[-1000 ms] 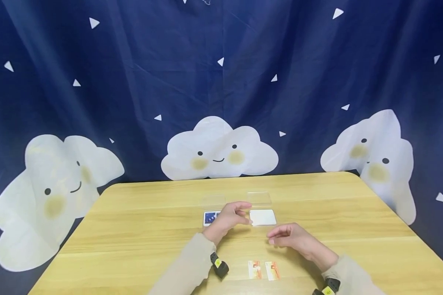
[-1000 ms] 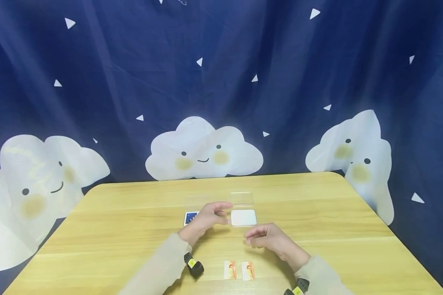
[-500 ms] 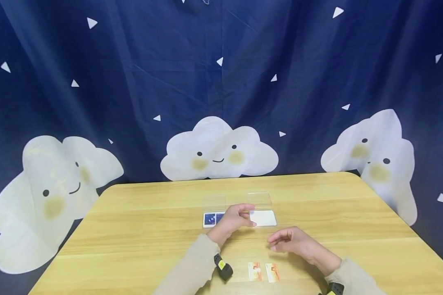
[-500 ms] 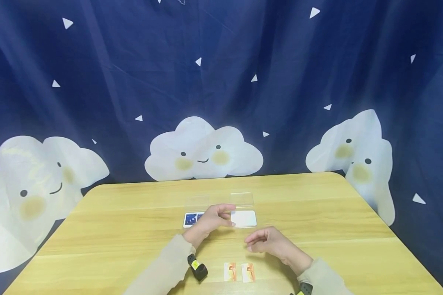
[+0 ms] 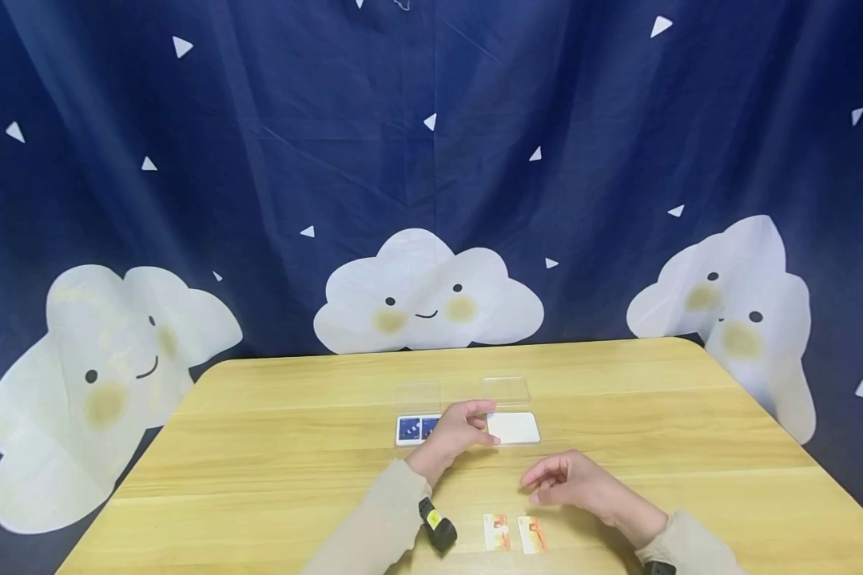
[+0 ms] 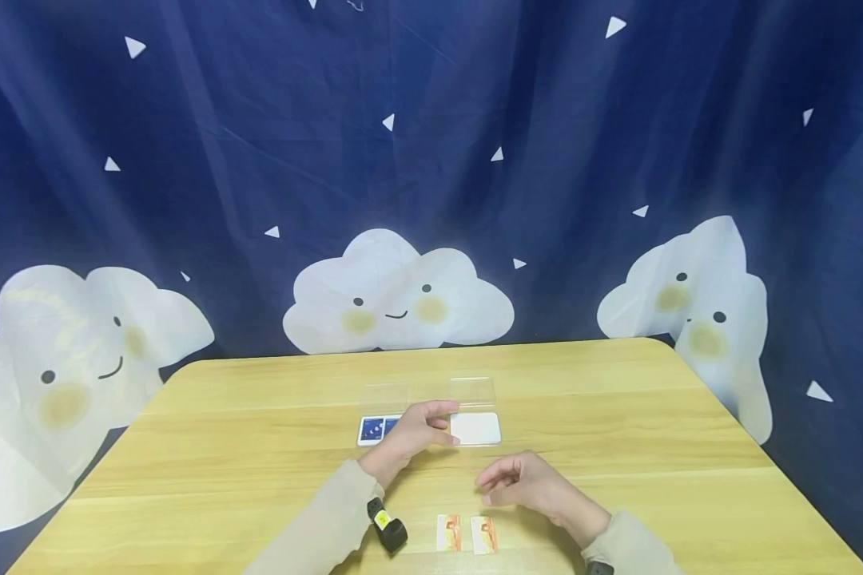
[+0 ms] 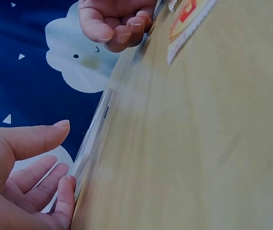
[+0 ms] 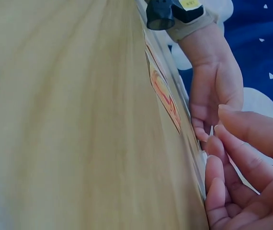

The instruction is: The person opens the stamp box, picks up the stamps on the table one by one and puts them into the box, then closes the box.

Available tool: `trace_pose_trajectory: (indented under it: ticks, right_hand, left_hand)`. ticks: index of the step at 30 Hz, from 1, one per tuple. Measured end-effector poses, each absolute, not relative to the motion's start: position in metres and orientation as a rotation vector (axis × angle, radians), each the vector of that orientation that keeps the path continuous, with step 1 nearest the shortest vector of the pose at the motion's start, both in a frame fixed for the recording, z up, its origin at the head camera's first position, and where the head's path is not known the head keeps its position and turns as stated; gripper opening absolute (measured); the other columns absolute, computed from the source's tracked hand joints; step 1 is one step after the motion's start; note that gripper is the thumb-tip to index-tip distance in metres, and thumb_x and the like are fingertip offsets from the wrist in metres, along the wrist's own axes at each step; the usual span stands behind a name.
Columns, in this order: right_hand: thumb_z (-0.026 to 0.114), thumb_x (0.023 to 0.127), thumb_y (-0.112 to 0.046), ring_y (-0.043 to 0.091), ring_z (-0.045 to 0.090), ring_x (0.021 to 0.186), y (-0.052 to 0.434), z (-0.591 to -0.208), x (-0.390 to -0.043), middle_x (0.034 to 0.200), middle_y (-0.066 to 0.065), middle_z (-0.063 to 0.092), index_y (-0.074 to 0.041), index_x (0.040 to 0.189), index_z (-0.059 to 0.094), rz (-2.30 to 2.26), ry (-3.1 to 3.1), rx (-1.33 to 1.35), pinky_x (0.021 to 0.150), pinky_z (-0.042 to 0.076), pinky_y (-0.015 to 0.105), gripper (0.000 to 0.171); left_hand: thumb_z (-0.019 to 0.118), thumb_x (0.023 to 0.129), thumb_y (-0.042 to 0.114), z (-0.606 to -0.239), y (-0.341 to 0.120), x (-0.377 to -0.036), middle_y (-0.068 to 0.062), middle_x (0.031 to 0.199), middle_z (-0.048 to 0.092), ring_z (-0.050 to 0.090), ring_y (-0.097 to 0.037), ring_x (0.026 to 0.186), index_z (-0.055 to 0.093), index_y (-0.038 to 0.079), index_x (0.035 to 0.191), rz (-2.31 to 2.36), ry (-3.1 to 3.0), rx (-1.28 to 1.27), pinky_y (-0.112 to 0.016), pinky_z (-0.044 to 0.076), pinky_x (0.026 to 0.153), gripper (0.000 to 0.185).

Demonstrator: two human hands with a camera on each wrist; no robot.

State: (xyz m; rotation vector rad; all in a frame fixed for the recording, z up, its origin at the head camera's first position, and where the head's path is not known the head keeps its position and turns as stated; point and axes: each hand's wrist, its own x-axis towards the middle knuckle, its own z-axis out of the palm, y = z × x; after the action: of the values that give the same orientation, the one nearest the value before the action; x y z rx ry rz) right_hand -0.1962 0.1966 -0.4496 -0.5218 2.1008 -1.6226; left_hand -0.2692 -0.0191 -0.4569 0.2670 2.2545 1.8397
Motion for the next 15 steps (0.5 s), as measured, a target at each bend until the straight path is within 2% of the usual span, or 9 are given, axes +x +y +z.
trace_pose_trajectory:
  ticks: [10, 15]
  right_hand:
    - [0.071, 0.076, -0.004, 0.007, 0.052, 0.070, 0.1960, -0.4514, -0.1921, 0.083, 0.003, 0.060, 0.008, 0.102, 0.065, -1.610, 2.101, -0.552, 0.063, 0.045, 0.019, 0.028]
    - [0.073, 0.074, -0.006, 0.006, 0.053, 0.072, 0.1967, -0.4523, -0.1912, 0.082, 0.004, 0.061, 0.005, 0.100, 0.067, -1.573, 2.122, -0.648, 0.064, 0.046, 0.019, 0.029]
  left_hand:
    - [0.077, 0.060, -0.010, -0.4590, -0.0176, -0.2678, -0.005, 0.109, 0.063, 0.052, -0.017, 0.092, 0.064, 0.004, 0.118, 1.836, 2.287, 0.242, -0.023, 0.048, 0.073, 0.060]
    - [0.077, 0.060, -0.011, -0.4593, -0.0165, -0.2669, -0.003, 0.105, 0.062, 0.052, -0.016, 0.092, 0.065, 0.006, 0.116, 1.814, 2.304, 0.221, -0.023, 0.049, 0.072, 0.060]
